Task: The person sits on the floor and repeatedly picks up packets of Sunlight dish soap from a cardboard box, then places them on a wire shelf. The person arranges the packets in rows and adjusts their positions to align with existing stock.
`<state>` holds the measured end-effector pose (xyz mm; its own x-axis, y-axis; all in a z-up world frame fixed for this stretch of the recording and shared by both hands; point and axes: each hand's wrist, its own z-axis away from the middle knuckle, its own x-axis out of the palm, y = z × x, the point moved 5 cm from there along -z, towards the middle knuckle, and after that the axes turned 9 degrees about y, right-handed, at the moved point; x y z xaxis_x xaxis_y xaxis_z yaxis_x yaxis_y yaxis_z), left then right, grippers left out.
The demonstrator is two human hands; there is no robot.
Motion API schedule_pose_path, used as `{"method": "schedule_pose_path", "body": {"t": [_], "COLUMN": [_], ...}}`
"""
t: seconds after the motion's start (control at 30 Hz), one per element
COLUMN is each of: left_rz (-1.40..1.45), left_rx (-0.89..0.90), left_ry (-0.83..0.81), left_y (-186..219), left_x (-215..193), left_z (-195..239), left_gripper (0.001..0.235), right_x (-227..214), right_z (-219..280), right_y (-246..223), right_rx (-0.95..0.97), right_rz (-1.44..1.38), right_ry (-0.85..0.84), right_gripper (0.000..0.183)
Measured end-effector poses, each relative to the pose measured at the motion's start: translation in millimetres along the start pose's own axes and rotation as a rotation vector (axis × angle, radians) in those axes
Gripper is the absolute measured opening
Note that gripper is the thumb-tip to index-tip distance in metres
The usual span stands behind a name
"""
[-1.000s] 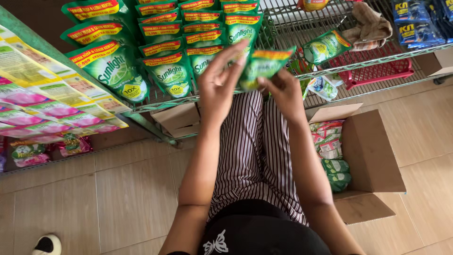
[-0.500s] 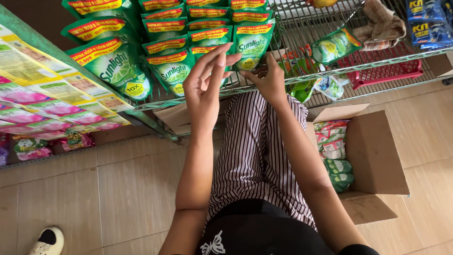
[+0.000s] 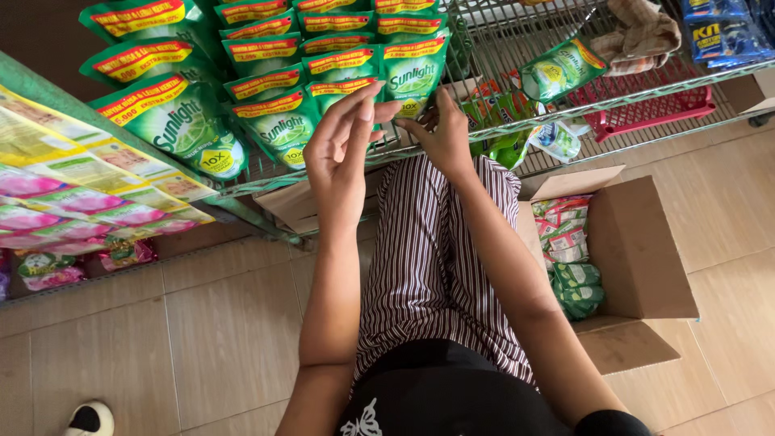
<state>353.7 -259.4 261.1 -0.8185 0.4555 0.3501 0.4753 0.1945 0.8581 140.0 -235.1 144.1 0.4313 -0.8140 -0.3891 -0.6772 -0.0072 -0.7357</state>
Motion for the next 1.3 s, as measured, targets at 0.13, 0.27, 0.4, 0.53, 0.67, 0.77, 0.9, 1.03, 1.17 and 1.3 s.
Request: {"method": "schedule_pose_path", "body": {"t": [0.13, 0.27, 0.4, 0.53, 0.67, 0.77, 0.9, 1.03, 1.17, 1.3], "left_rz": [-0.02, -0.018, -0.021, -0.025, -0.011, -0.02, -0.028, -0.084, -0.144, -0.162], "left_rx": [0.0, -0.019, -0.022, -0.04, -0.112, -0.17, -0.226, -0.271, -0.333, -0.421], "left_ry": [0.007, 0.006, -0.008, -0.026, -0.117, -0.168, -0.244, -0.297, -0.361, -0.413], "left_y": [0.8, -0.4, -5.0, -15.2, -40.4, -62.8, -94.3, -127.9, -156.5, -180.5], "left_x": [1.0, 4.3, 7.9, 12.5, 34.2, 54.1, 71.6, 81.5, 83.8, 84.4], "left_z": [1.3, 4.7, 7.8, 12.0, 14.8, 16.2, 18.0, 23.1, 31.9, 35.8], "left_gripper": [0.031, 0.031, 0.03, 0.031, 0.034, 0.038, 0.038, 0.038, 0.04, 0.044], "right_x": [-2.0, -1.9, -6.1, -20.2, -61.9, -101.7, -149.4, -160.6, -166.5, -176.6], "right_z": [2.1, 4.1, 5.4, 11.5, 12.7, -3.9, -22.9, -31.2, -20.1, 8.7], "right_y": [1.1, 8.3, 8.8, -6.1, -14.7, 2.9, 33.9, 76.8, 73.2, 33.0], "right_rx": [-0.055, -0.056, -0.073, -0.136, -0.211, -0.104, -0.201, -0.01, -0.046, -0.122], "right_rz": [-0.011, -0.035, -0.049, -0.019, 0.066, 0.101, 0.487, 0.6, 0.432, 0.364], "right_ry": [-0.003, -0.023, -0.023, 0.012, 0.164, 0.295, 0.517, 0.433, 0.343, 0.299], "right_gripper": [0.054, 0.058, 0.061, 0.059, 0.049, 0.039, 0.043, 0.042, 0.018, 0.019]}}
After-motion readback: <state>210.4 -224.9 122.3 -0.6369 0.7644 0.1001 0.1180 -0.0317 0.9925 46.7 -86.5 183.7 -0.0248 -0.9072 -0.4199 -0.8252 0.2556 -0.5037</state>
